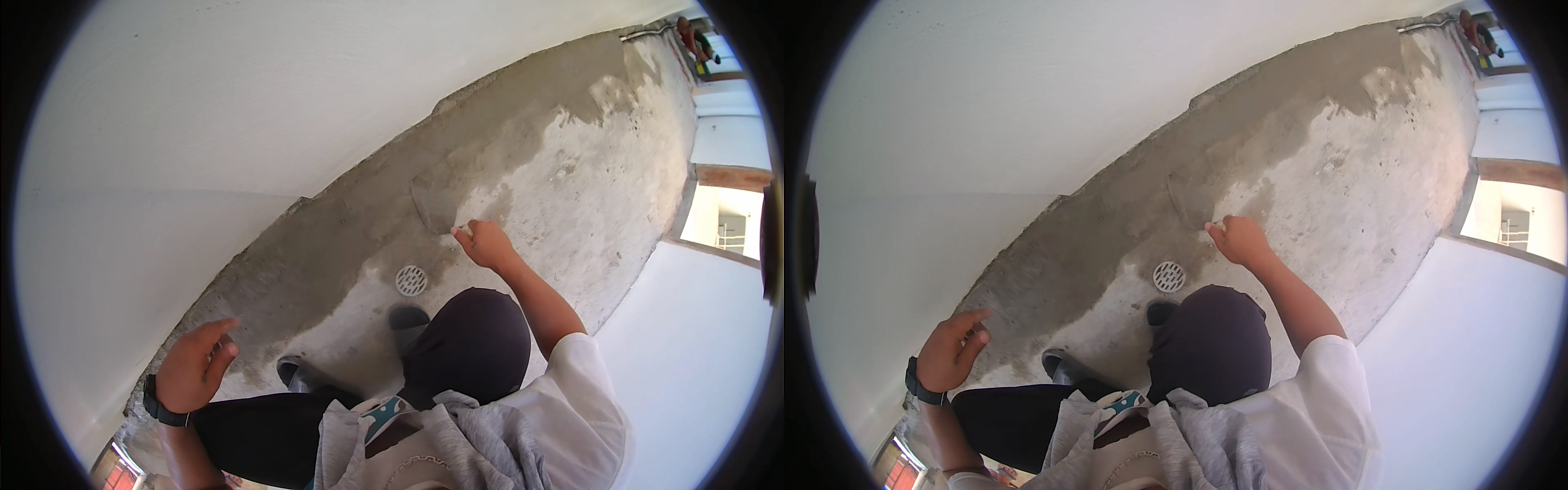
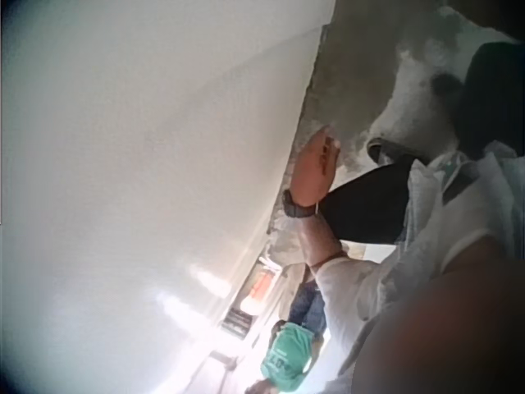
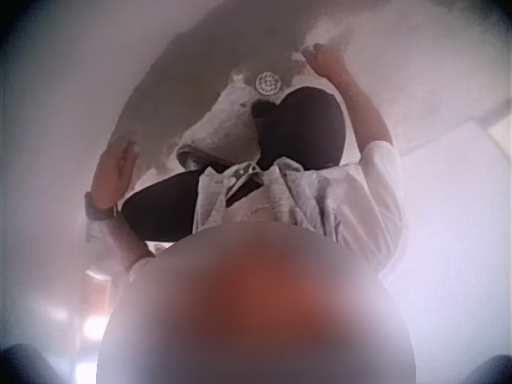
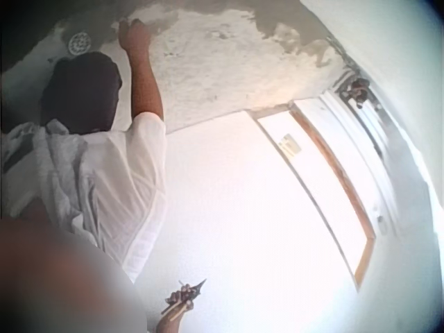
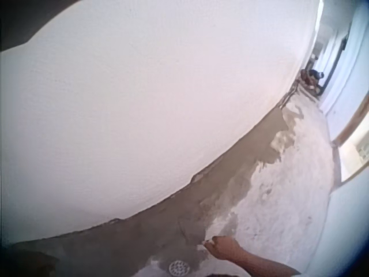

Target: The person uses a trowel to spread and smooth cement along the base of a wall in a narrow corridor. They walk forward, apply cement, and smooth it repeatedly along the wall's length.

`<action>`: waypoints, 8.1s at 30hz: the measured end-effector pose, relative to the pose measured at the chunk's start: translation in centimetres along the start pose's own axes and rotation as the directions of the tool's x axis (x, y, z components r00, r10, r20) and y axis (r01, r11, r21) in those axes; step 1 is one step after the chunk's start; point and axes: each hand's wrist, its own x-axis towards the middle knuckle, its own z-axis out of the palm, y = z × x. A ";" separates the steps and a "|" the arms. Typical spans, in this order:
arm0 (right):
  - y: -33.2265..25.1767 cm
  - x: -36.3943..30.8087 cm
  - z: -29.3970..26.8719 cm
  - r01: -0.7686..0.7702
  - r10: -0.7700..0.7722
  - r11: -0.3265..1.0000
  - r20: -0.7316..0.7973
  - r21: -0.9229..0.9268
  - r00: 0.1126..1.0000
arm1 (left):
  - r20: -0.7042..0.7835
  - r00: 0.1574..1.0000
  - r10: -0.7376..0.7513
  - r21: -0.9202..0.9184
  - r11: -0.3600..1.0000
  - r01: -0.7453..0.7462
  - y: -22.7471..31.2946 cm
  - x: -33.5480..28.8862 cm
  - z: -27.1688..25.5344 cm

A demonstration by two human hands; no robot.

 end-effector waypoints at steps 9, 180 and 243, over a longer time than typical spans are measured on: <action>-1.9 4.4 -0.7 -0.010 0.007 0.999 -0.095 -0.035 0.995 | 0.045 0.997 0.060 0.065 0.996 -0.062 -3.2 2.4 0.1; -13.9 0.4 5.6 -0.038 0.031 0.997 -0.099 -0.068 0.995 | 0.002 0.999 0.038 -0.045 0.998 -0.038 -6.4 -7.4 0.1; -34.9 3.2 8.7 0.788 -0.459 0.602 0.751 -0.129 0.474 | -0.532 0.846 -0.027 0.127 0.986 0.111 -2.4 -12.9 4.4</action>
